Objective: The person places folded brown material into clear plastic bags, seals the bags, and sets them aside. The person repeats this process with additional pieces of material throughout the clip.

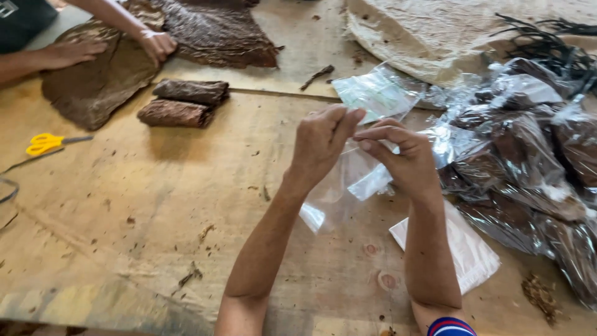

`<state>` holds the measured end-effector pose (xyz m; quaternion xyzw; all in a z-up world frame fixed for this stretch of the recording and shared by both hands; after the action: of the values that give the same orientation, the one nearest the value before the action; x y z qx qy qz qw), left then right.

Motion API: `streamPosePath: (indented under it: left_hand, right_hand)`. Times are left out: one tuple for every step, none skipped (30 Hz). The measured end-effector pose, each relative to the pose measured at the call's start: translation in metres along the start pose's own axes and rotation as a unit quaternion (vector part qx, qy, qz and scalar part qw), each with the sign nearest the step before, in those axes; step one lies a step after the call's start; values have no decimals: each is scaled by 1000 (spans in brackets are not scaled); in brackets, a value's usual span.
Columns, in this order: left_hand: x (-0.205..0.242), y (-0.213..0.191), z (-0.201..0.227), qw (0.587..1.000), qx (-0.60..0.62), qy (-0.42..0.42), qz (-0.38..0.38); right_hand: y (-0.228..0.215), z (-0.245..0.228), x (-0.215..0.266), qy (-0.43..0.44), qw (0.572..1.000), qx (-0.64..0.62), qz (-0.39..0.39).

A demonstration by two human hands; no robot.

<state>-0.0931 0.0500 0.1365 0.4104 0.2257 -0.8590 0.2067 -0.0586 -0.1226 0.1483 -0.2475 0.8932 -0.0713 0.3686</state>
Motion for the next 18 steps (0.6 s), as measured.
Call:
streamPosePath:
  left_hand:
    - [-1,-3,5,1000,-7,-5,5]
    - [-2,-3,10,1000,21,-15,-8]
    - [-4,-4,15,998,49,-26,-20]
    - [-4,-4,15,998,46,-28,-18]
    - [-5,-5,15,995,79,-57,-30]
    - [-5,-5,16,989,112,-85,-43]
    - [-3,-9,21,989,109,-87,-41]
    - [-3,-11,25,979,168,-107,-50]
    - [-2,-14,30,964,226,-127,-60]
    - [-3,-14,28,964,225,-128,-59]
    - [-3,-14,27,969,211,-111,-64]
    - [-4,-14,25,973,197,-94,-69]
    - [-3,-10,22,973,196,-95,-69]
    - [-1,-6,19,981,172,-66,-55]
    - [1,-1,16,988,147,-38,-42]
    - [0,0,16,987,147,-38,-42]
    - [-1,1,17,994,107,-22,-31]
    - [-2,1,19,998,65,-6,-21]
  right_hand:
    - [-1,4,0,-1,1000,-6,-8]
    - [-3,8,1,10,1000,-6,4]
    - [-5,12,1,20,1000,-7,16]
    - [-6,19,3,21,1000,-10,13]
    - [-7,26,4,29,999,-20,32]
    - [-8,33,6,38,997,-31,52]
    - [-8,33,5,39,998,-33,49]
    - [-8,34,5,45,996,-57,60]
    - [-9,35,5,52,993,-80,71]
    - [-7,38,4,53,993,-81,71]
    - [-6,41,4,58,990,-116,63]
    - [-4,45,4,63,985,-150,56]
    - [-3,42,3,64,985,-151,56]
    - [-1,39,3,63,984,-162,40]
    - [0,36,3,62,982,-174,24]
    - [-2,36,3,63,982,-174,24]
    - [-3,36,4,71,981,-183,13]
    - [-4,36,4,79,978,-192,2]
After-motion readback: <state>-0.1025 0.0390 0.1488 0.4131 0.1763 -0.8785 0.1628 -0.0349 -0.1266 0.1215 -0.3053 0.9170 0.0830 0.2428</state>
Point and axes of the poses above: each hand's wrist, its own x-axis away from the middle knuckle, its own y-axis out of the palm, z = x × y, the point moved 1 cm from there along -x, towards the middle knuckle, and after that the axes turned 1 degree about y, right-handed, at the moved point
